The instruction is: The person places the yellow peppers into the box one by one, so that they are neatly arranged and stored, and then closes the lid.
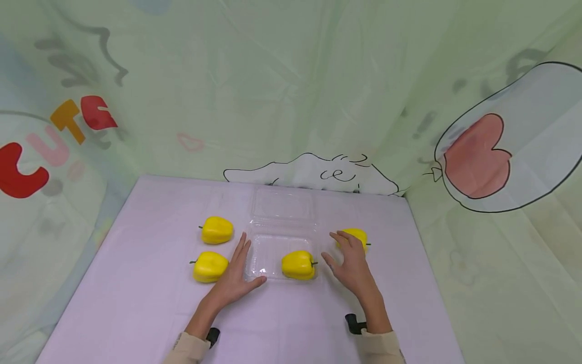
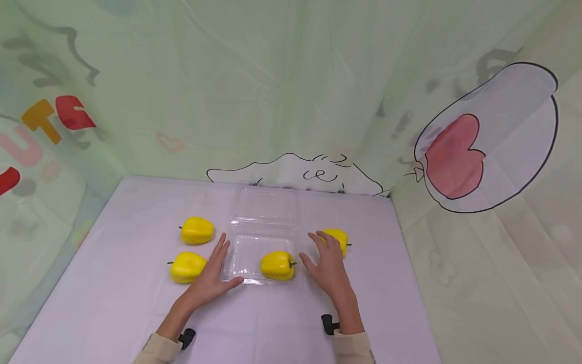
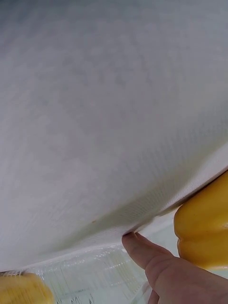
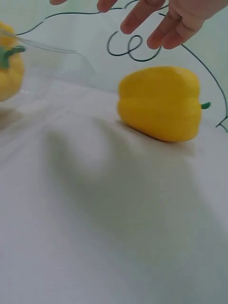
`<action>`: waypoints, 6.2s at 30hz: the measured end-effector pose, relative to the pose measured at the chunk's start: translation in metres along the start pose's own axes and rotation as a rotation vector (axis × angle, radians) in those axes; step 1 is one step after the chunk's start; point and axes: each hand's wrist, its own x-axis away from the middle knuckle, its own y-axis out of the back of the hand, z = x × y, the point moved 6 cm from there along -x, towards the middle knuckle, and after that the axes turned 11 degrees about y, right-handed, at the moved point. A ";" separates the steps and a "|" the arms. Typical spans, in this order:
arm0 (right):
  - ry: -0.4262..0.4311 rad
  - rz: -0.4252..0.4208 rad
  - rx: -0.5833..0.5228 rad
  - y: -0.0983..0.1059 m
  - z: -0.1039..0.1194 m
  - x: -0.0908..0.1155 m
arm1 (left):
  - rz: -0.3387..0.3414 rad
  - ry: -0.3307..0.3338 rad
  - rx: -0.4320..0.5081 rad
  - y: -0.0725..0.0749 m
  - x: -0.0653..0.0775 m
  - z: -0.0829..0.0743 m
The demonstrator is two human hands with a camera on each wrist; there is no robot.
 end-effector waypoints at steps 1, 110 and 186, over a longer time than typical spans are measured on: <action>-0.002 -0.009 0.001 0.004 -0.003 0.000 | 0.001 0.000 0.000 0.000 0.000 0.000; 0.010 -0.063 -0.239 0.006 0.004 -0.018 | 0.009 0.003 0.014 0.000 0.001 0.001; 0.045 -0.024 -0.265 -0.035 0.020 -0.039 | 0.000 -0.010 0.023 0.000 0.002 0.000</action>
